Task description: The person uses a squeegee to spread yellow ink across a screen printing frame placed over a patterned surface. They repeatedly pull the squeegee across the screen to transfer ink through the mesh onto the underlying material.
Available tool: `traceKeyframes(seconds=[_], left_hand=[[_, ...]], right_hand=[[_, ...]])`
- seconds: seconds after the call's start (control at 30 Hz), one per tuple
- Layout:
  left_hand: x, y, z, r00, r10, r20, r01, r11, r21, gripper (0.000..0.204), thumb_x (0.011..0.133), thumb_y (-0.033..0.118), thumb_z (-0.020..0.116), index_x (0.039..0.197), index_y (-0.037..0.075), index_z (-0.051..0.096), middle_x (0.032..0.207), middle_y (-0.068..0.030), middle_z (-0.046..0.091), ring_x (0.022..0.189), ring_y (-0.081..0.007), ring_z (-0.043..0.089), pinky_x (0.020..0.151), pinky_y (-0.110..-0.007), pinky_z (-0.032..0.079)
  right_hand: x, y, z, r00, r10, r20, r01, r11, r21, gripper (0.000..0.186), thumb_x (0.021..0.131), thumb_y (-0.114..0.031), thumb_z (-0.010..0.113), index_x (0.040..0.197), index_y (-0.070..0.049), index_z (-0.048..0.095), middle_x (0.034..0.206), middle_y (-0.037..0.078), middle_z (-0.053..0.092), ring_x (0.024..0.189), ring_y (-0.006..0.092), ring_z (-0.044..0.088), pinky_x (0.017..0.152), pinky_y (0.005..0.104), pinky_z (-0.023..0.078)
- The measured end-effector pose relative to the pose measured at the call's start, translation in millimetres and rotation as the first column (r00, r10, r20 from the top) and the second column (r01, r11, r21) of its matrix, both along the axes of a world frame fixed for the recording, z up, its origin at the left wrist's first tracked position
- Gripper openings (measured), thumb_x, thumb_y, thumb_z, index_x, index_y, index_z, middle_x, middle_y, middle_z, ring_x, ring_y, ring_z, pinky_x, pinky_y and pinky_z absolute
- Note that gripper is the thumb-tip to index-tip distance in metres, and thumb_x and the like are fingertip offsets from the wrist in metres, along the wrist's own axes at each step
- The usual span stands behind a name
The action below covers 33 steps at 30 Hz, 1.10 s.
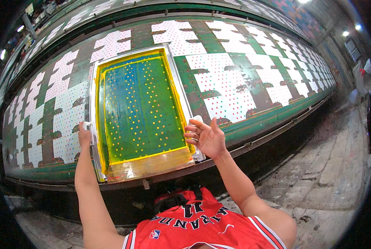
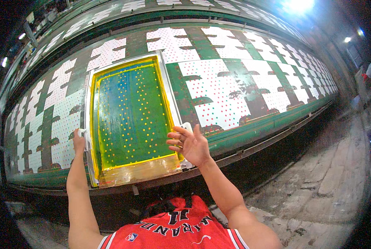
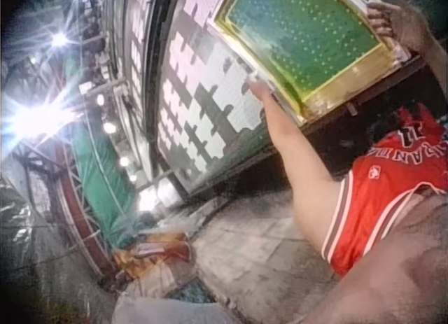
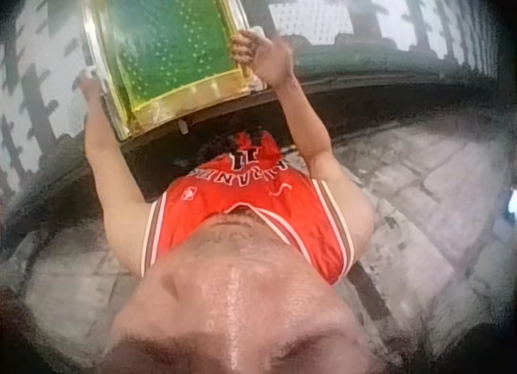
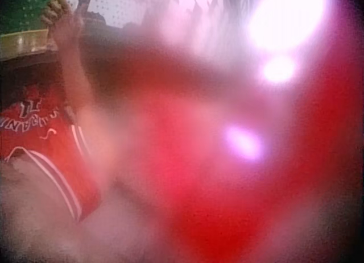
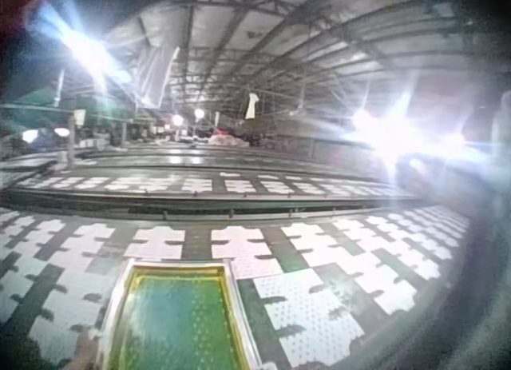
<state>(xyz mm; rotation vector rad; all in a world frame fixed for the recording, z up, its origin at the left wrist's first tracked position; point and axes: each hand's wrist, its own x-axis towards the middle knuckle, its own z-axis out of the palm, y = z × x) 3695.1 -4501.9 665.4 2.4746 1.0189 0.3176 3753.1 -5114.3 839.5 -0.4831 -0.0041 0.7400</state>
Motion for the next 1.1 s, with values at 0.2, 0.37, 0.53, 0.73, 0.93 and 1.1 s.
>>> traceKeyframes(seconds=[0.2, 0.37, 0.53, 0.73, 0.93, 1.1], left_hand=[[0.3, -8.6, 7.7, 0.998, 0.015, -0.065, -0.011, 0.998, 0.057, 0.063, 0.083, 0.007, 0.05, 0.144, 0.015, 0.042, 0.107, -0.0301, 0.068, 0.101, -0.0492, 0.063, 0.087, -0.057, 0.048], [-2.5, -2.5, 1.3, 0.999, -0.036, 0.011, 0.035, 0.999, 0.035, 0.062, 0.083, 0.008, 0.052, 0.144, 0.015, 0.042, 0.104, -0.0294, 0.068, 0.098, -0.0499, 0.063, 0.088, -0.058, 0.047], [-2.6, -1.4, 2.0, 1.0, -0.024, 0.017, 0.024, 0.999, 0.027, 0.06, 0.083, 0.007, 0.056, 0.141, 0.017, 0.043, 0.103, -0.0284, 0.068, 0.099, -0.0491, 0.064, 0.088, -0.057, 0.048], [-1.7, -8.0, 10.0, 0.995, -0.043, 0.088, 0.039, 0.998, 0.043, 0.05, 0.083, 0.007, 0.058, 0.132, 0.012, 0.051, 0.101, -0.0279, 0.068, 0.098, -0.0478, 0.065, 0.084, -0.056, 0.049], [4.4, -3.6, 14.7, 0.996, -0.028, 0.082, 0.021, 0.995, 0.095, 0.027, 0.081, 0.007, 0.063, 0.107, 0.002, 0.066, 0.094, -0.0256, 0.069, 0.09, -0.0451, 0.067, 0.079, -0.053, 0.051], [10.3, 2.2, 54.5, 0.979, -0.014, 0.204, 0.028, 0.998, -0.063, 0.024, 0.078, 0.006, 0.069, 0.1, -0.002, 0.067, 0.091, -0.0244, 0.07, 0.088, -0.0414, 0.068, 0.077, -0.049, 0.052]], right_hand=[[23.2, -26.5, -24.5, 0.966, -0.24, 0.097, 0.236, 0.662, -0.712, 0.034, 0.1, -0.038, 0.064, 0.085, -0.007, 0.059, 0.055, -0.004, 0.044, 0.044, 0.0078, 0.044, 0.049, 0.0292, 0.045], [30.4, -37.9, -47.3, 0.943, -0.193, 0.271, 0.32, 0.305, -0.897, 0.057, 0.099, -0.049, 0.062, 0.063, -0.005, 0.057, 0.052, 0.001, 0.049, 0.04, 0.0125, 0.044, 0.05, 0.0306, 0.044], [45.3, -24.4, -82.9, 0.733, 0.243, 0.635, 0.679, -0.225, -0.698, 0.043, 0.097, -0.039, 0.062, 0.09, 0.002, 0.069, 0.079, 0.019, 0.069, 0.075, 0.035, 0.067, 0.071, 0.0442, 0.051], [52.5, -6.8, -123.2, 0.857, 0.306, 0.415, 0.492, -0.25, -0.834, 0.038, 0.1, -0.036, 0.056, 0.096, 0.001, 0.064, 0.086, 0.024, 0.068, 0.086, 0.0433, 0.067, 0.077, 0.0509, 0.05], [55.3, -9.6, -139.6, 0.838, 0.264, 0.478, 0.529, -0.173, -0.831, 0.036, 0.102, -0.029, 0.054, 0.083, 0.0, 0.062, 0.074, 0.015, 0.066, 0.066, 0.0261, 0.065, 0.065, 0.0411, 0.05], [58.3, -14.2, -133.6, 0.848, 0.233, 0.476, 0.503, -0.068, -0.862, 0.035, 0.103, -0.025, 0.053, 0.08, 0.001, 0.059, 0.07, 0.009, 0.063, 0.052, 0.018, 0.06, 0.052, 0.0347, 0.049]])
